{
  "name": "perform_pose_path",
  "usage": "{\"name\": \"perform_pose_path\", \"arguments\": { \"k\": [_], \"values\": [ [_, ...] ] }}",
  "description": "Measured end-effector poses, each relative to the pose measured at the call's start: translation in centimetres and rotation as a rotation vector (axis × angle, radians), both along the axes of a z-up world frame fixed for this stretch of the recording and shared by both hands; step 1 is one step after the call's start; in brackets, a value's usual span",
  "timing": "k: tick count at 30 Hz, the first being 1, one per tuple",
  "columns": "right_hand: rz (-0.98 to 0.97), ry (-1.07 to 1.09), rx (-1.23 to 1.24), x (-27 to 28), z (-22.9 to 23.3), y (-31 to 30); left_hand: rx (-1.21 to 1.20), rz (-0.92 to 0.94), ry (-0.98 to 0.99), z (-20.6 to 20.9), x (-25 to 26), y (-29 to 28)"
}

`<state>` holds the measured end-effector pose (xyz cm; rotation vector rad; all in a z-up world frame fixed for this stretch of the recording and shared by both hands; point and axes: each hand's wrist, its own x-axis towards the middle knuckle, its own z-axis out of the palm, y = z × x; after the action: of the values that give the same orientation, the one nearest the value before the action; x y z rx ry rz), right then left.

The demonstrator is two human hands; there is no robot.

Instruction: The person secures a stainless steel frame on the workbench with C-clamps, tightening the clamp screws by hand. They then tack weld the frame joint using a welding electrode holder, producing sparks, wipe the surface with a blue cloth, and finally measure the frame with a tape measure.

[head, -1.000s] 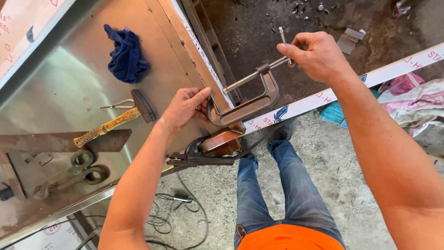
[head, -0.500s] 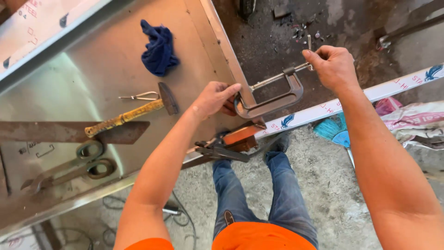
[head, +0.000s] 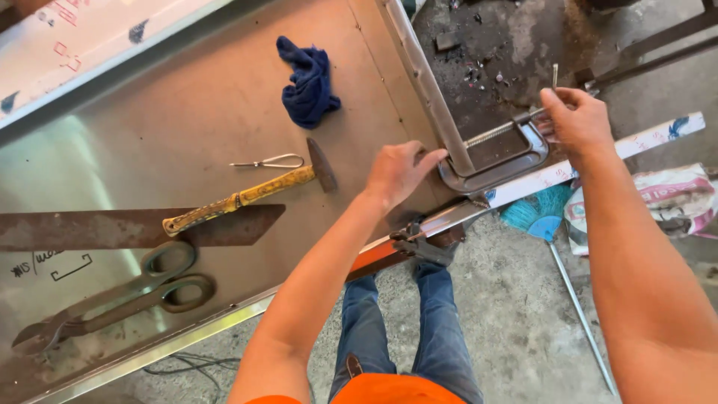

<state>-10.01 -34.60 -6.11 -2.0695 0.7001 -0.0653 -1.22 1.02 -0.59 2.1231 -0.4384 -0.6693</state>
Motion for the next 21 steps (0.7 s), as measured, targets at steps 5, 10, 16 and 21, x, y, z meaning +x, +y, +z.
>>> {"name": "perform_pose_path", "arguments": {
  "k": [5,10,16,21],
  "values": [
    [-0.248,-0.130,0.976,-6.2,2.7,6.2,0.214,-0.116,-0.647,-1.9,0.0,3.4],
    [-0.390,-0.299,0.982,-16.0,-0.5,14.3,0.234,-0.346,-0.954,-3.5,-0.5,4.1],
    [0.074,-0.157,0.092,-16.3,8.6,26.3,0.236,-0.468,-0.836,-2.4,-0.5,4.6],
    [0.071,-0.077,-0.226,-15.2,7.4,28.9,0.228,-0.430,-0.800,-1.6,-0.5,4.3]
  ]
}}
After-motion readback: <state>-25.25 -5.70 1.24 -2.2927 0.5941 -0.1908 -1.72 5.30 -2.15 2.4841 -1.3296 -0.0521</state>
